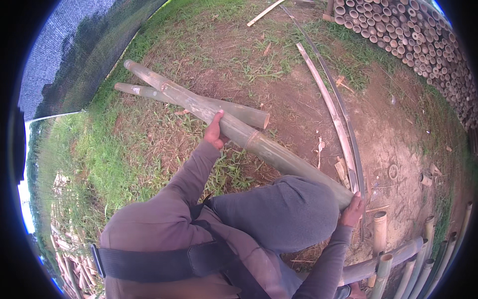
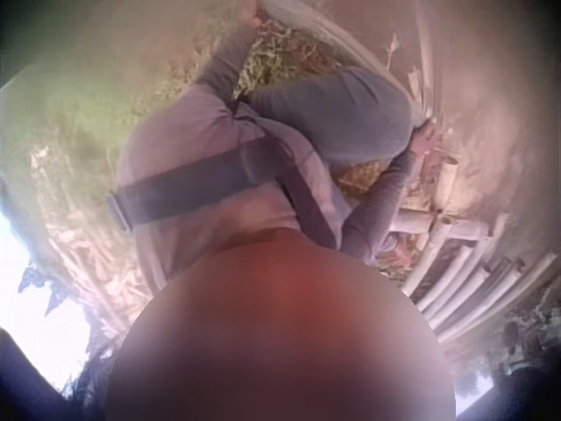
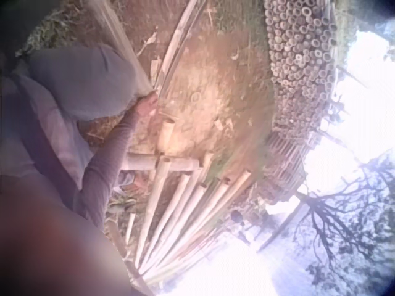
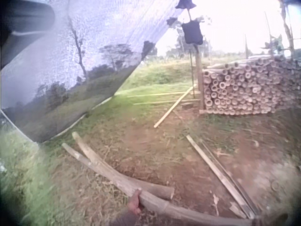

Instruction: The person sits on the ground and uses a hand saw to cut long bamboo poles into shorter sections. They repeatedly position the bamboo on a support, saw through it, and set the cut pieces aside.

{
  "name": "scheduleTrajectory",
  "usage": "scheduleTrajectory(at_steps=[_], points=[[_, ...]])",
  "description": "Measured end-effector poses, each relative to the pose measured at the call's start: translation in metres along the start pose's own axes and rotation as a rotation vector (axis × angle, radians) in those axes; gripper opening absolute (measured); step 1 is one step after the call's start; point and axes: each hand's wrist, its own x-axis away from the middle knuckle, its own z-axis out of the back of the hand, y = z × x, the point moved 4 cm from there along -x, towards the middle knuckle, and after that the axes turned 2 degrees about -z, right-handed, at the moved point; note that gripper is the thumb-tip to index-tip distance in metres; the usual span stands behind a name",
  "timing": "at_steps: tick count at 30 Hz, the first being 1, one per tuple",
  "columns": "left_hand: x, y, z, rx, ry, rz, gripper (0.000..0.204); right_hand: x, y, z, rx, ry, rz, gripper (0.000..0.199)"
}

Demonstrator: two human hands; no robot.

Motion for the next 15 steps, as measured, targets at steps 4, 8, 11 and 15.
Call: scheduleTrajectory(at_steps=[4,8,11,15], points=[[-0.067,0.093,0.116,-0.08,0.338,-0.135,0.08,0.003,-0.028,-0.117,0.236,-0.448,-0.159,0.056],[-0.113,0.105,0.175,-0.57,0.628,-0.294,0.131,0.035,-0.02,-0.132,-0.096,-0.526,-0.323,0.05],[-0.131,0.041,0.162,-0.914,0.637,-0.176,0.158,0.076,0.009,-0.069,0.025,-0.376,-0.257,0.046],[-0.133,-0.017,0.128,-0.964,0.785,-0.018,0.157,0.148,0.06,0.016,0.132,-0.244,-0.258,0.041]])
